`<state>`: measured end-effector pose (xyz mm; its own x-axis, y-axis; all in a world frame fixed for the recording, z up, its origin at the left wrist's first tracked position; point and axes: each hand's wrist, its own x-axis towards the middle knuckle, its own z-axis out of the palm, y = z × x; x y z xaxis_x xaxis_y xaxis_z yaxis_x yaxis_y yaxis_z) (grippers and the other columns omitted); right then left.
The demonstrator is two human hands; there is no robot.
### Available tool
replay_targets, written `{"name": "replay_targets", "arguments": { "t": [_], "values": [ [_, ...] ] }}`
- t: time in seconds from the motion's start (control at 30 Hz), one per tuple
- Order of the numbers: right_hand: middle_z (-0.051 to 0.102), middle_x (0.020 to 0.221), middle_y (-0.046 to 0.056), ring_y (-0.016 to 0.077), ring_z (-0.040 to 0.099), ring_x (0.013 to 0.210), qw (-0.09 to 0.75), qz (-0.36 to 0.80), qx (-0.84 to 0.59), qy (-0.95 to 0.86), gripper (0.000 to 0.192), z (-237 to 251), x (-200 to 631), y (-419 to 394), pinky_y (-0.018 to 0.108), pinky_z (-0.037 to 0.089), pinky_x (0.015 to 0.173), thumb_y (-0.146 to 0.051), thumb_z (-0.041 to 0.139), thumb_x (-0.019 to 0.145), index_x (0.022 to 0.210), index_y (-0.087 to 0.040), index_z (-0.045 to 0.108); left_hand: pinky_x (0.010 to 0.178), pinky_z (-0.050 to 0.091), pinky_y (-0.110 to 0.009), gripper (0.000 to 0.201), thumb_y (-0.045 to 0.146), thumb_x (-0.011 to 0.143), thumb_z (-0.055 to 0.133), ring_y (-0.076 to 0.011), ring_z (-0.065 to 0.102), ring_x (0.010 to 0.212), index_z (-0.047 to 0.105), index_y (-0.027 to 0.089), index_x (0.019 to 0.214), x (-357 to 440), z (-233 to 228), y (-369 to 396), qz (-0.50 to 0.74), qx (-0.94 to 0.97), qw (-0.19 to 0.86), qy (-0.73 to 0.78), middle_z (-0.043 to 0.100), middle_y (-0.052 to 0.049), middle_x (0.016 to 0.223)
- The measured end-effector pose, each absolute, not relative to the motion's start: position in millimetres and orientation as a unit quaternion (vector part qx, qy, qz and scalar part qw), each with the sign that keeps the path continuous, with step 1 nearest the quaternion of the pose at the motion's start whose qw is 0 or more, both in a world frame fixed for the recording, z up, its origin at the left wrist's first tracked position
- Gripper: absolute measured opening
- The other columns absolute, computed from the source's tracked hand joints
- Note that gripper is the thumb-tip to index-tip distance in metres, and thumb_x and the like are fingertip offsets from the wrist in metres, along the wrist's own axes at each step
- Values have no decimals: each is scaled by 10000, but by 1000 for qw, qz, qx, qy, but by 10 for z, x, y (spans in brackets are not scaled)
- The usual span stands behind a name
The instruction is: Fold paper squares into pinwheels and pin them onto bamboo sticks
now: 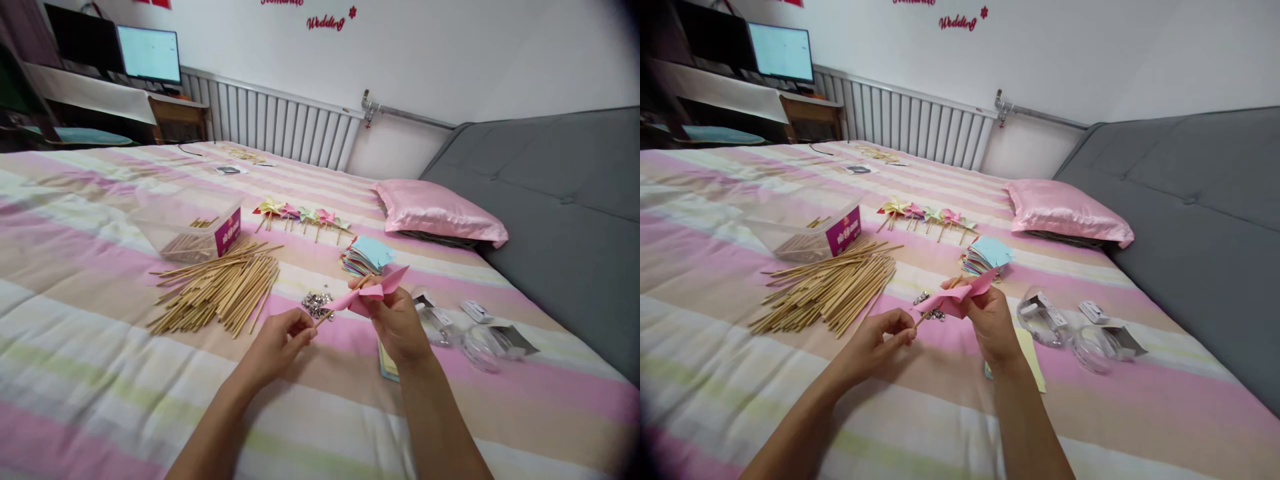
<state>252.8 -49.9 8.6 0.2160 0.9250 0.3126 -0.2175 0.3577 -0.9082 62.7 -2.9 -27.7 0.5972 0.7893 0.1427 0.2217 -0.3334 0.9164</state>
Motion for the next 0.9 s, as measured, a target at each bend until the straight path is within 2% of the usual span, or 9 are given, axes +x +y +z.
{"name": "replay_targets", "arguments": {
  "t": [0.17,0.37,0.47,0.57,0.63,0.73,0.83,0.9],
  "values": [
    [663,900,29,151,586,845,678,414,-380,-474,118,2,2382,-458,260,474,737,-319,697,774,822,-212,699,629,402,-248,161,295,859,487,-133,533,676,574,163,890,629,-241,-49,314,723,548,278,582,-8,736],
    [662,925,38,151,593,837,673,403,-372,-497,118,-58,2264,-440,266,474,722,-310,656,814,858,-208,693,522,308,-229,237,374,827,555,-94,384,557,626,147,821,641,-218,-74,355,637,618,292,473,34,633],
    [668,932,57,171,604,856,680,384,-345,-520,123,-28,2245,-462,274,482,699,-317,644,823,827,-201,684,518,280,-227,236,378,797,601,-92,360,561,655,149,786,632,-202,-83,375,614,626,301,473,37,606],
    [678,919,73,198,626,871,689,357,-334,-536,99,2,2224,-500,273,494,640,-291,634,830,828,-203,681,537,296,-223,218,362,773,634,-94,389,575,677,158,710,610,-194,-77,393,611,620,296,508,31,583],
    [684,880,71,215,639,887,695,341,-326,-542,71,13,2206,-527,275,506,620,-268,634,830,833,-211,677,574,331,-221,169,335,757,655,-104,445,616,712,176,740,599,-192,-72,397,610,623,286,587,15,632],
    [690,849,65,235,648,932,705,325,-312,-548,53,25,2182,-561,334,533,708,-259,641,826,847,-220,670,676,387,-240,164,312,764,652,-140,535,739,745,208,850,596,-191,-72,391,607,635,274,683,-18,773],
    [698,846,51,231,662,929,715,311,-307,-545,43,35,2167,-577,397,524,812,-240,633,832,856,-229,668,754,412,-277,180,321,790,629,-170,576,801,751,210,864,602,-187,-80,391,607,637,272,701,-37,809],
    [702,834,39,226,672,913,722,307,-299,-543,54,40,2162,-579,402,530,816,-216,624,838,859,-239,668,772,420,-290,190,322,794,627,-186,593,832,750,212,887,604,-184,-84,389,607,637,272,707,-46,839]
  ]
}}
